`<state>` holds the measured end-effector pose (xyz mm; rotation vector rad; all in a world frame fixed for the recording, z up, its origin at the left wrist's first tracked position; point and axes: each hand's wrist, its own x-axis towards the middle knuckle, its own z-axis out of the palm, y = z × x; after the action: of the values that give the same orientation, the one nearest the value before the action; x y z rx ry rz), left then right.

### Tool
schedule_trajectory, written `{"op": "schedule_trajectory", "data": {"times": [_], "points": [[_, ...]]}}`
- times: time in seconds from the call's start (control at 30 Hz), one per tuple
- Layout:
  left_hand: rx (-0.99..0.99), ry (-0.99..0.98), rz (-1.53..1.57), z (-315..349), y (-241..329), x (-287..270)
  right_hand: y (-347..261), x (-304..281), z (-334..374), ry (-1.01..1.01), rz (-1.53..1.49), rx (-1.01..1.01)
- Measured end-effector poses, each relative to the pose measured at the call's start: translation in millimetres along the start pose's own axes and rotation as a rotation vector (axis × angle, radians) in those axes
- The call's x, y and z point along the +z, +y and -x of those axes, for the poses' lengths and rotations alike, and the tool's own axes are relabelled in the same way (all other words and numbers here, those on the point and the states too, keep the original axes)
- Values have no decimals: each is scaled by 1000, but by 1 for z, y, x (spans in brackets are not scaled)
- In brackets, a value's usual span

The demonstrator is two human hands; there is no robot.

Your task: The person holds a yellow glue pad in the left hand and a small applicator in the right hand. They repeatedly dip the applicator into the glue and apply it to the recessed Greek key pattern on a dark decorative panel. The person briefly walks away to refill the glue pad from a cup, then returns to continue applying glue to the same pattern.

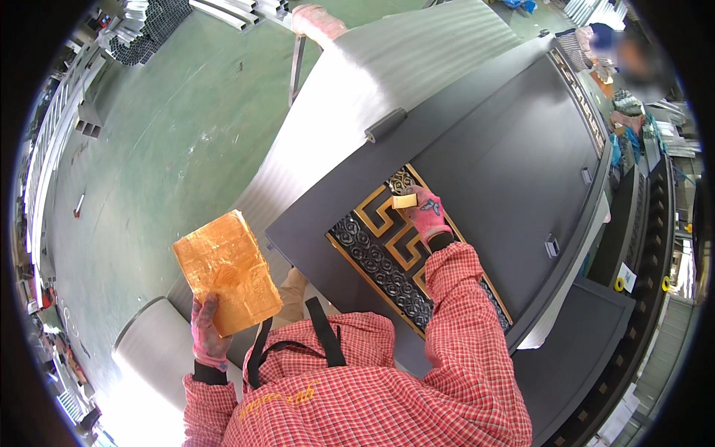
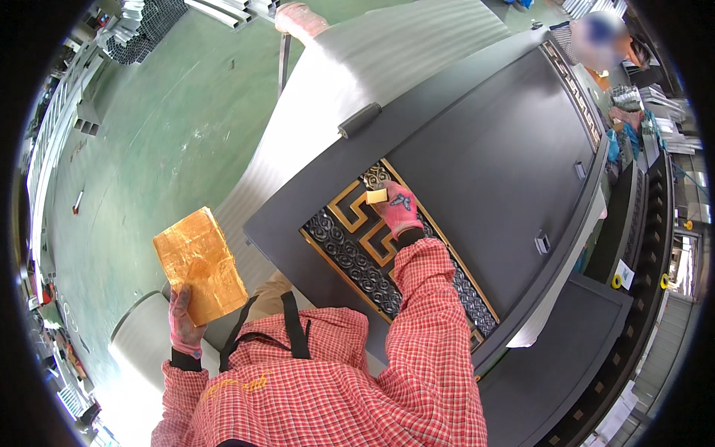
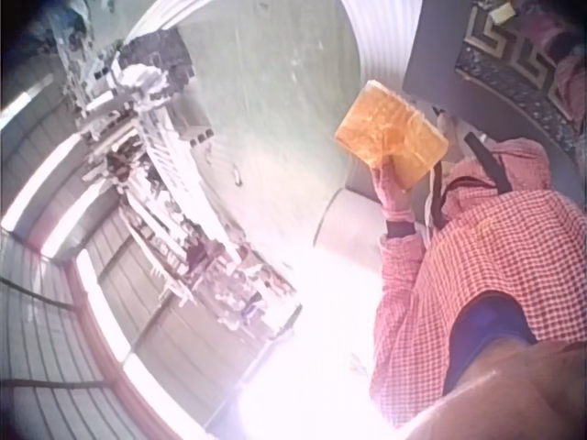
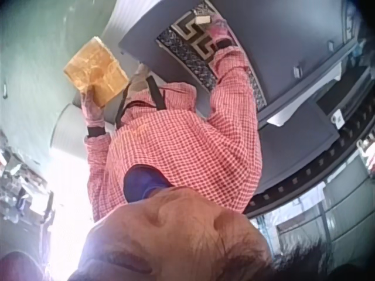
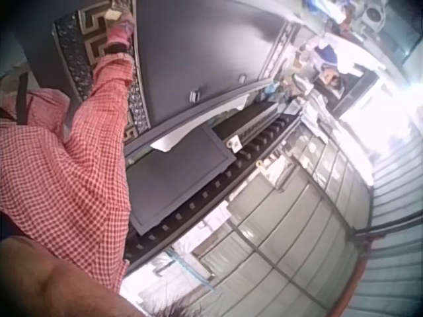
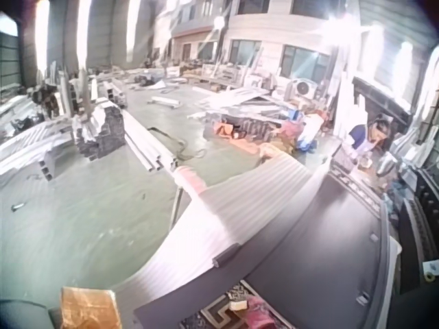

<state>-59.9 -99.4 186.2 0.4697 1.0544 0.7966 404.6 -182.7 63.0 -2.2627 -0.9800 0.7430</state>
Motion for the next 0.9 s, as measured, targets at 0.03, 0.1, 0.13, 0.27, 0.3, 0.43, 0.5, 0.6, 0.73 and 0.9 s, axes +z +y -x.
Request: {"op": "schedule_trajectory", "data": {"times": [0.03, 0.1, 0.13, 0.27, 0.3, 0.43, 0.5, 0.6, 0.73, 0.9], "points": [[-9, 0, 6, 0, -1, 1, -9, -8, 4, -25, 30, 6], [-4, -18, 6, 1, -2, 2, 0, -17, 11, -78, 190, -61], [0, -28, 9, 2, -3, 3, 4, -24, 18, -95, 295, -91], [14, -11, 12, 6, -6, 8, 14, -35, 31, -59, 7, -17], [14, -11, 12, 7, -7, 8, 8, -34, 26, -22, -17, -41], [-14, -2, -1, 9, -9, 15, 13, -12, 1, 1, -44, -112], [-19, -19, -1, 10, -9, 12, 5, -7, -4, -29, -38, -43], [5, -10, 1, 12, -9, 12, 4, -13, 2, -120, -71, 76], [17, -1, 36, 14, -12, 14, 37, -32, 36, -110, 190, -65], [-6, -13, 40, 17, -12, 12, 58, -24, 49, 49, -276, 90]]}}
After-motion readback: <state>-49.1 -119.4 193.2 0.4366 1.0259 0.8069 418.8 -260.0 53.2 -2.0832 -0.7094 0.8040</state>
